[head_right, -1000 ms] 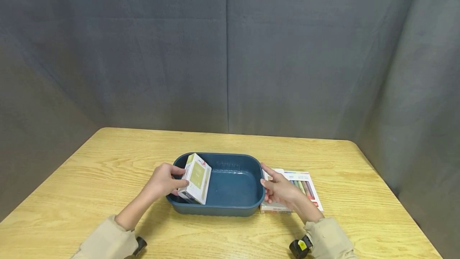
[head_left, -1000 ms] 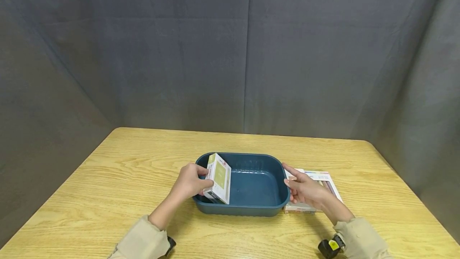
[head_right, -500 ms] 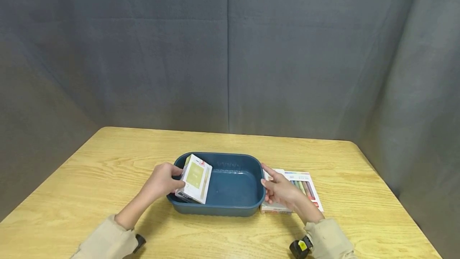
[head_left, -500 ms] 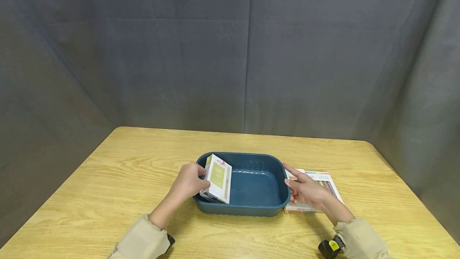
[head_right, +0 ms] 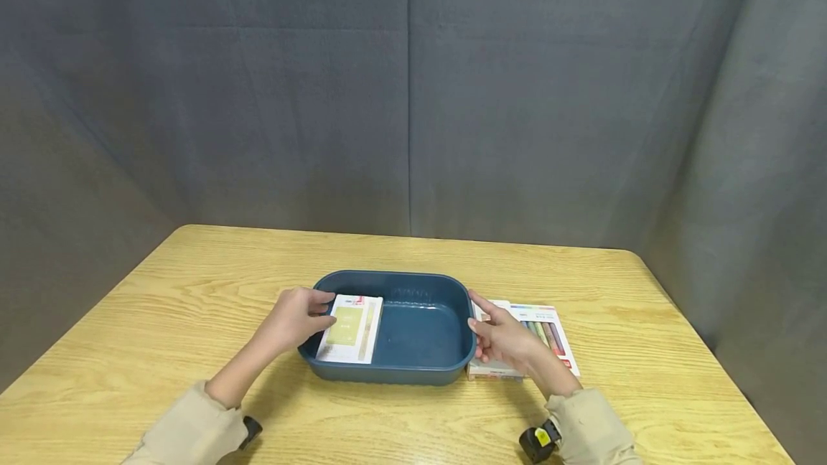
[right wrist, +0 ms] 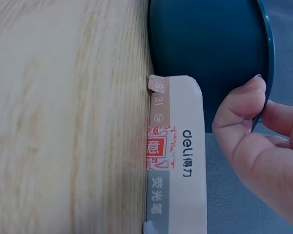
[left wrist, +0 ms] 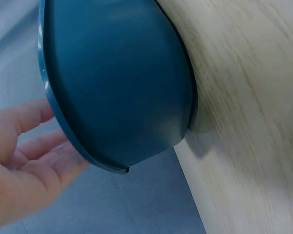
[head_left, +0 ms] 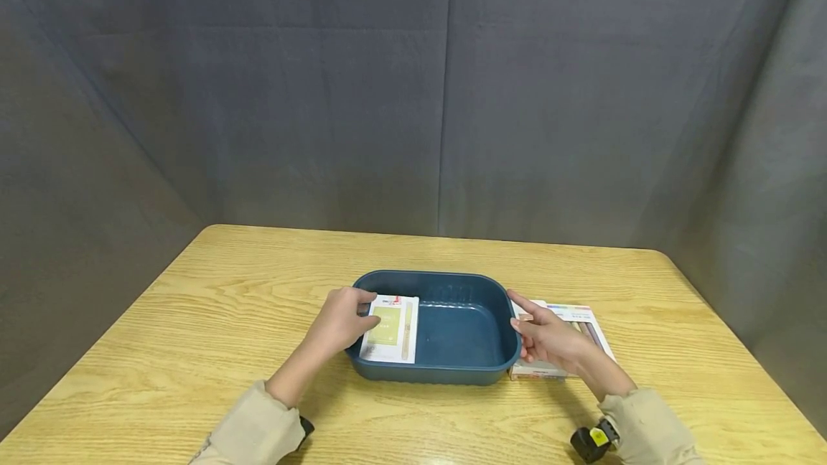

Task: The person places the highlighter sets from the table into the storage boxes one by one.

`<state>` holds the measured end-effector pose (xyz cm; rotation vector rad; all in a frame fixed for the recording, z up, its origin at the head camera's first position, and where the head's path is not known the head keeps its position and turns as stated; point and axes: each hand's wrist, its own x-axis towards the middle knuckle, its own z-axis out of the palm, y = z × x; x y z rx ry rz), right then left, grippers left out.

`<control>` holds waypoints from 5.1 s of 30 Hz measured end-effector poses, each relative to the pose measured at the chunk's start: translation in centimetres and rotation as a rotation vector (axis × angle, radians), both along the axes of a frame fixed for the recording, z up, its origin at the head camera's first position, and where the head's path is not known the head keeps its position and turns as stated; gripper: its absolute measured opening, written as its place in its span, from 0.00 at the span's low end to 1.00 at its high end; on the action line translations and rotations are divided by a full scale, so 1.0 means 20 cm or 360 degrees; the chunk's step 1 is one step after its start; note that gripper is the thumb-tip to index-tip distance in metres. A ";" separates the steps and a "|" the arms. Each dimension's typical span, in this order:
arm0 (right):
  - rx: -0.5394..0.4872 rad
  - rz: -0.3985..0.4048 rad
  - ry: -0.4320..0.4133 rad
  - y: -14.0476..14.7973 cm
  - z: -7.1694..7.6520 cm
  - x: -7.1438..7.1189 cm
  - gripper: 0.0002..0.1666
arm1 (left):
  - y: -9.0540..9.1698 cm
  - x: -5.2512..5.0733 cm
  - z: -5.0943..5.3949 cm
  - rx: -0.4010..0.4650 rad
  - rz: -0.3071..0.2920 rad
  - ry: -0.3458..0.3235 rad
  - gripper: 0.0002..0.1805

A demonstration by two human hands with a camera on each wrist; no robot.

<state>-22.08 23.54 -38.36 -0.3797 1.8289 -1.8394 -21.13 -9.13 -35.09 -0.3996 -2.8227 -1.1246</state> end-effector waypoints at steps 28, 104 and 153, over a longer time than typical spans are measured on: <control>0.0010 -0.0009 0.0010 -0.01 -0.01 0.00 0.37 | -0.18 -0.04 0.05 -0.0184 -0.0343 -0.0033 0.41; 0.0121 0.0252 0.0190 0.16 0.01 0.01 0.29 | -0.34 -0.19 -0.11 0.0350 -0.0667 -0.0506 0.48; 0.0365 -0.0004 0.0326 0.57 0.04 0.08 0.31 | -0.36 -0.20 -0.14 0.0536 -0.0719 -0.0554 0.50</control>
